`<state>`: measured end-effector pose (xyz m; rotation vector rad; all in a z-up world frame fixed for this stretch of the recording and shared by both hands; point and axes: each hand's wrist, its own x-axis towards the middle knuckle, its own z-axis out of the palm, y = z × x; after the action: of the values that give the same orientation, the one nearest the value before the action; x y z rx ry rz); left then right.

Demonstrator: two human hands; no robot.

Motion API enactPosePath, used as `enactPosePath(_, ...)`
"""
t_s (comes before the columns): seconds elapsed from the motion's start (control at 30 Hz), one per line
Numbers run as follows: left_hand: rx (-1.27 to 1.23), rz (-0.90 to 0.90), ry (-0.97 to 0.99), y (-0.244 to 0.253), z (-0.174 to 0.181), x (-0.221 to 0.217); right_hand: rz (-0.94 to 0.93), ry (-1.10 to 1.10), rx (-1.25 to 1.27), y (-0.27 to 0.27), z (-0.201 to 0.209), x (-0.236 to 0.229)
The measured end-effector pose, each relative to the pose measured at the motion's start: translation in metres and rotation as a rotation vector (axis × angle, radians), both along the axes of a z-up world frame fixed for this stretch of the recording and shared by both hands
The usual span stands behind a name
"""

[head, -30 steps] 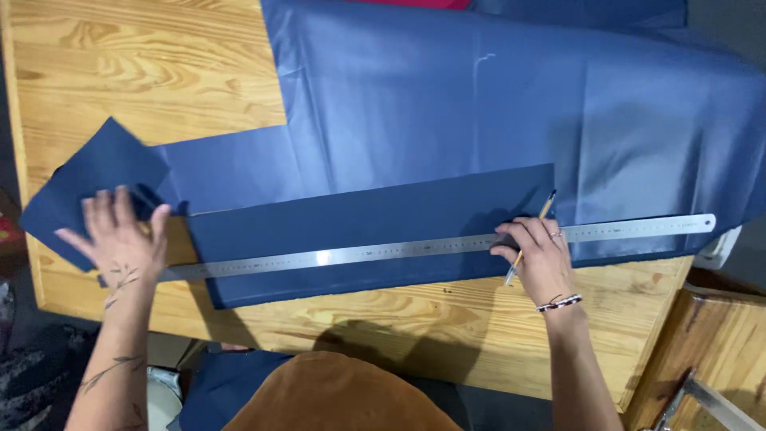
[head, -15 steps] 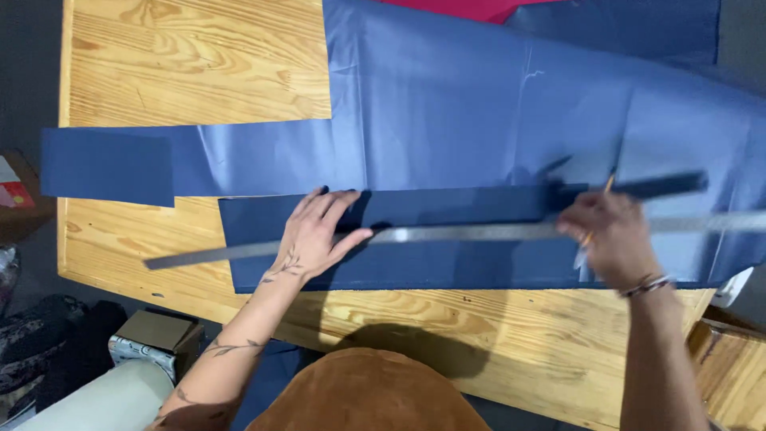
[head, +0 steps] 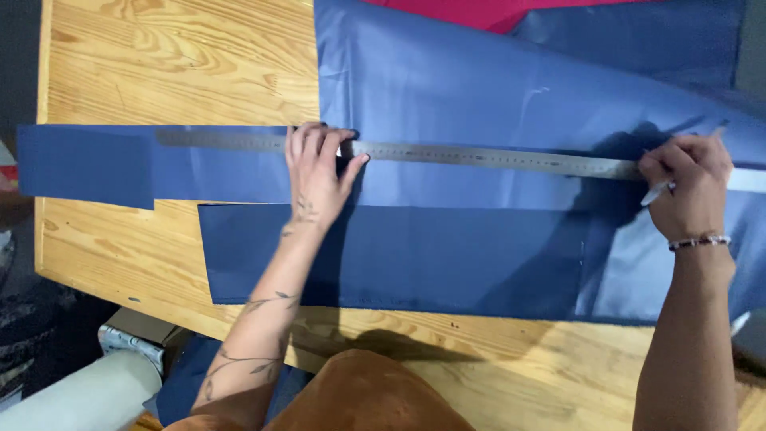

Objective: The person measures and marks a large piece of blue fabric on a wooden table using a metal ruler and a pencil. They then use scissors to cut the fabric along the marked lines, separating a rectangular section from the main piece.

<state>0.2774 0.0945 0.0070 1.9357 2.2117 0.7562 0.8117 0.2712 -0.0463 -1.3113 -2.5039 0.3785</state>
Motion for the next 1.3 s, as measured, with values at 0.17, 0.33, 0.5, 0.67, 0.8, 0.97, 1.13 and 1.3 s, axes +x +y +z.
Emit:
enactPosePath(0.17,-0.015,0.208,-0.010,-0.030,-0.022,0.038,-0.029,0.108,0.093,-0.005,0.003,-0.020)
enactPosePath(0.33,-0.111,0.237,0.027,-0.034,-0.025,0.048,-0.034,0.175,0.223,-0.017,0.013,-0.059)
enactPosePath(0.5,-0.213,0.275,0.145,-0.034,-0.027,0.047,-0.111,0.086,0.303,-0.044,0.014,-0.099)
enactPosePath(0.67,-0.235,0.251,0.110,-0.033,-0.024,0.048,-0.131,0.156,0.229,-0.040,0.010,-0.095)
enactPosePath(0.8,-0.266,0.235,0.133,-0.031,-0.024,0.048,-0.101,0.213,0.187,-0.031,0.005,-0.091)
enactPosePath(0.97,-0.278,0.223,0.164,-0.032,-0.025,0.046,-0.111,0.239,0.194,-0.030,0.001,-0.091)
enactPosePath(1.13,-0.319,0.186,0.168,-0.033,-0.025,0.045,-0.144,0.213,0.224,-0.028,0.004,-0.092)
enactPosePath(1.3,-0.210,0.189,-0.036,-0.038,-0.023,0.033,-0.138,0.255,0.213,-0.027,0.011,-0.097)
